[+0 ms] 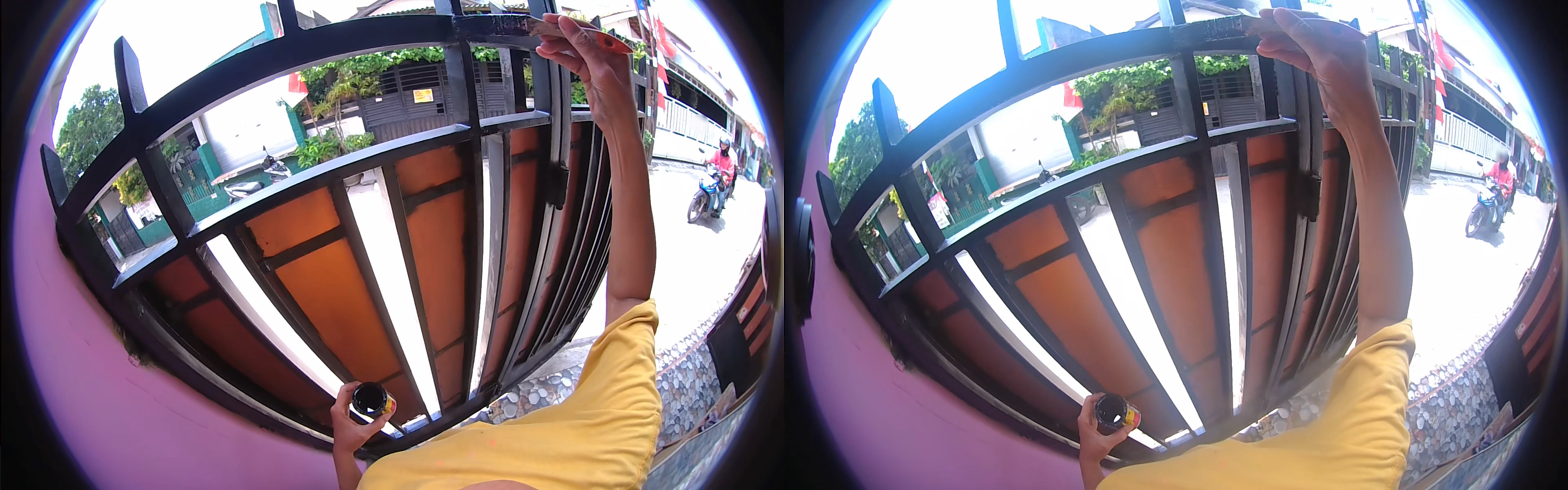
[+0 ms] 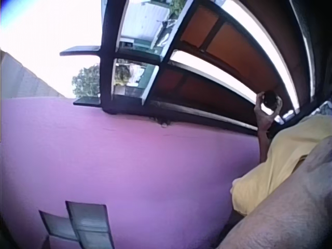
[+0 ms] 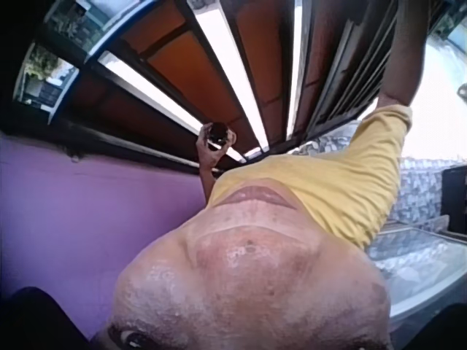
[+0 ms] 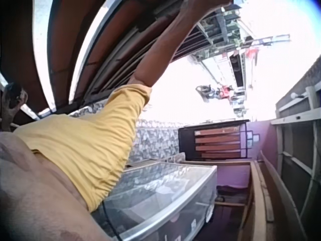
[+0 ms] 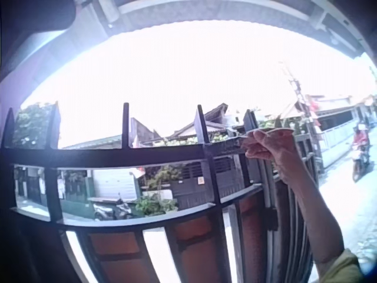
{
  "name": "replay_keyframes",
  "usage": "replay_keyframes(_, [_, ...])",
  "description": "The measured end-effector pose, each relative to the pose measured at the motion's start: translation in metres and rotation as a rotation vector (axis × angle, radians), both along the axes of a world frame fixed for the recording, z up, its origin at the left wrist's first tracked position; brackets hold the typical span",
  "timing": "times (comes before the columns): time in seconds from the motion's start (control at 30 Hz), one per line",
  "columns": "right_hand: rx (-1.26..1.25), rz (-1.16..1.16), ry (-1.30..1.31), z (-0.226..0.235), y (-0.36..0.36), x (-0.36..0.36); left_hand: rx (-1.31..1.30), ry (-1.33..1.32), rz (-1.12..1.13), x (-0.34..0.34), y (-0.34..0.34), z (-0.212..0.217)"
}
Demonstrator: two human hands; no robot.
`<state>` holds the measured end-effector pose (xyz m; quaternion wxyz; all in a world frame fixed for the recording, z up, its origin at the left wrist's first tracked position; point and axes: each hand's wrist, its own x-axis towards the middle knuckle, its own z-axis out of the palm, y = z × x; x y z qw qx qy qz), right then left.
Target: The person paints a metal gate using a brush. They dip the brush into a small container of black paint and apply it to the vertical bars and frame of the gate.
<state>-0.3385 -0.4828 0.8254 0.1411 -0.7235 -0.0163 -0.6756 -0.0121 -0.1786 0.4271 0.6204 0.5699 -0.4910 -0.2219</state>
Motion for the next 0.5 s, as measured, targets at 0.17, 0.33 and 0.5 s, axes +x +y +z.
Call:
replay_keyframes(0.17, [0.167, -0.042, -0.147, -0.013, -0.043, -0.023, -0.005, 0.001, 0.0, -0.001, -0.006, -0.003])
replay_keyframes(0.33, [-0.077, -0.827, -0.245, -0.015, -0.053, -0.058, -0.019, 0.014, 0.011, -0.002, 0.0, 0.0])
replay_keyframes(0.5, [-0.326, -0.844, -0.164, -0.004, -0.022, -0.002, -0.022, 0.065, -0.002, -0.004, -0.005, 0.003])
